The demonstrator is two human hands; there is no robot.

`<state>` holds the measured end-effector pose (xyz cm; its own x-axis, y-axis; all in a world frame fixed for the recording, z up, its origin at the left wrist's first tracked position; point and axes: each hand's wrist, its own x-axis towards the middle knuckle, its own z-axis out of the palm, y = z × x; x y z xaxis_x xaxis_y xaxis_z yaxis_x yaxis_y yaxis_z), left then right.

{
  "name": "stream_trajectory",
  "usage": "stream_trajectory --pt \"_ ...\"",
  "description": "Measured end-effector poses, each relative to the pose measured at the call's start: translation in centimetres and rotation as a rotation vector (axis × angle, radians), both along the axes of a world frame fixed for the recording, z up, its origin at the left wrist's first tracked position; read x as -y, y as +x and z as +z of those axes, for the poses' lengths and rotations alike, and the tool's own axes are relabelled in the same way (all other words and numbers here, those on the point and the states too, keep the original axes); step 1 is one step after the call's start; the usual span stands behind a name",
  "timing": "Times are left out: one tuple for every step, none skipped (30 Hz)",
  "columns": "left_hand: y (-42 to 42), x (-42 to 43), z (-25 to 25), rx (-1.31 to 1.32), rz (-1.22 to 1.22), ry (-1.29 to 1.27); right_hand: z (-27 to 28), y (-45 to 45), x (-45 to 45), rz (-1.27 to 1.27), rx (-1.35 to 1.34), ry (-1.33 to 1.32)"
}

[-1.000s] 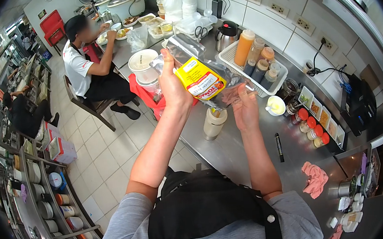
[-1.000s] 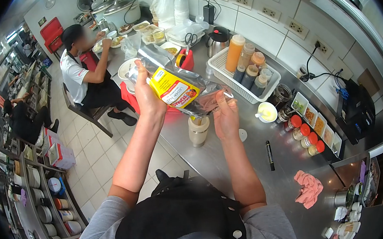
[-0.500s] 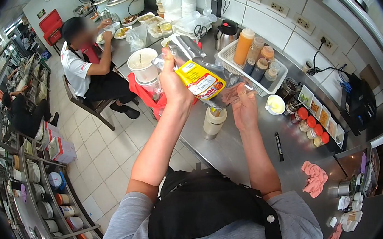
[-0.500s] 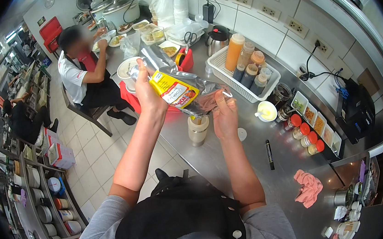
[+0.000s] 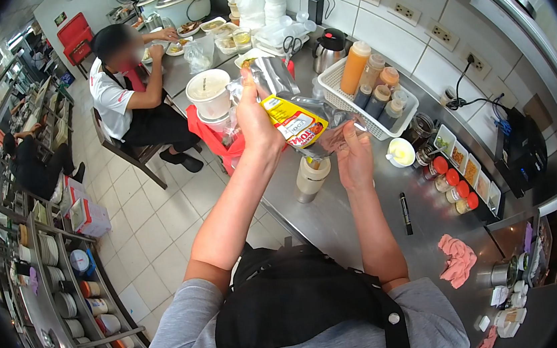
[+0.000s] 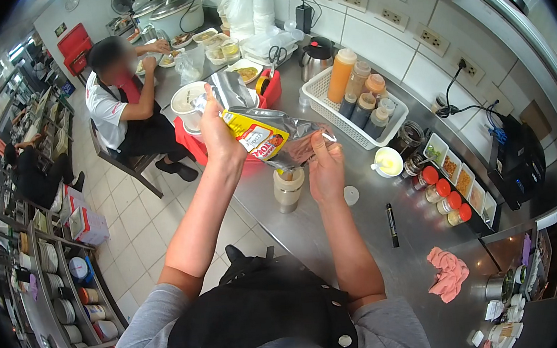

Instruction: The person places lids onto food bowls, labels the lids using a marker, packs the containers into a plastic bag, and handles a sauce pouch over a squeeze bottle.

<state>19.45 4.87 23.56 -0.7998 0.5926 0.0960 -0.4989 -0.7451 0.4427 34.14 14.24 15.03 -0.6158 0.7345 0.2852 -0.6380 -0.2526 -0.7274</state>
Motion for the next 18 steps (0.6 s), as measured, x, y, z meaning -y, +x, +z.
stream_trajectory --pt "0.1 0.0 0.1 0.008 -0.013 -0.011 -0.1 0.0 0.0 0.003 0.004 0.012" --pt "0.2 0.0 0.2 0.017 -0.027 -0.021 -0.1 -0.1 0.0 0.003 0.004 0.012" --pt "0.1 0.0 0.1 0.017 -0.027 -0.021 0.0 -0.2 0.0 -0.022 0.008 0.009" --pt "-0.1 -0.2 -0.1 0.018 -0.020 -0.036 0.0 -0.3 0.1 -0.046 0.012 0.006" --pt "-0.3 -0.3 -0.4 0.019 -0.014 -0.051 0.1 -0.3 0.2 -0.046 0.012 0.006" --pt "-0.5 -0.3 -0.6 0.018 -0.014 -0.051 0.2 -0.3 0.3 -0.042 0.009 0.005" --pt "-0.5 -0.3 -0.7 0.000 -0.015 -0.062 0.3 -0.2 0.4 -0.037 0.006 0.004" --pt "-0.5 -0.3 -0.7 -0.018 -0.015 -0.074 0.5 -0.2 0.5 -0.037 0.006 0.004" --pt "-0.4 -0.3 -0.7 -0.018 -0.015 -0.073 0.6 -0.1 0.5 -0.007 -0.009 0.015" --pt "0.1 -0.2 0.0 0.016 -0.023 -0.050 0.9 0.0 0.7 0.023 -0.024 0.026" --pt "0.4 -0.1 0.4 0.050 -0.030 -0.027 1.2 0.0 0.9 0.023 -0.025 0.026" --pt "0.3 -0.2 0.3 0.050 -0.030 -0.027 1.7 -0.1 1.2 0.003 -0.021 0.013" --pt "0.3 -0.2 0.2 0.040 -0.028 -0.024 2.0 -0.1 1.4 -0.018 -0.017 -0.001" --pt "0.3 -0.2 0.2 0.029 -0.027 -0.021 2.0 -0.1 1.5 -0.018 -0.017 -0.001" --pt "0.3 -0.2 0.1 0.029 -0.027 -0.021 2.0 0.0 1.5 -0.018 -0.015 0.006" --pt "0.4 -0.2 0.3 0.030 -0.038 -0.028 2.1 0.0 1.5 -0.017 -0.013 0.013" --pt "0.5 -0.1 0.4 0.031 -0.049 -0.035 2.2 0.0 1.5 -0.017 -0.013 0.013" --pt "0.5 0.0 0.5 0.031 -0.049 -0.036 2.3 0.0 1.6 -0.024 -0.005 0.000"
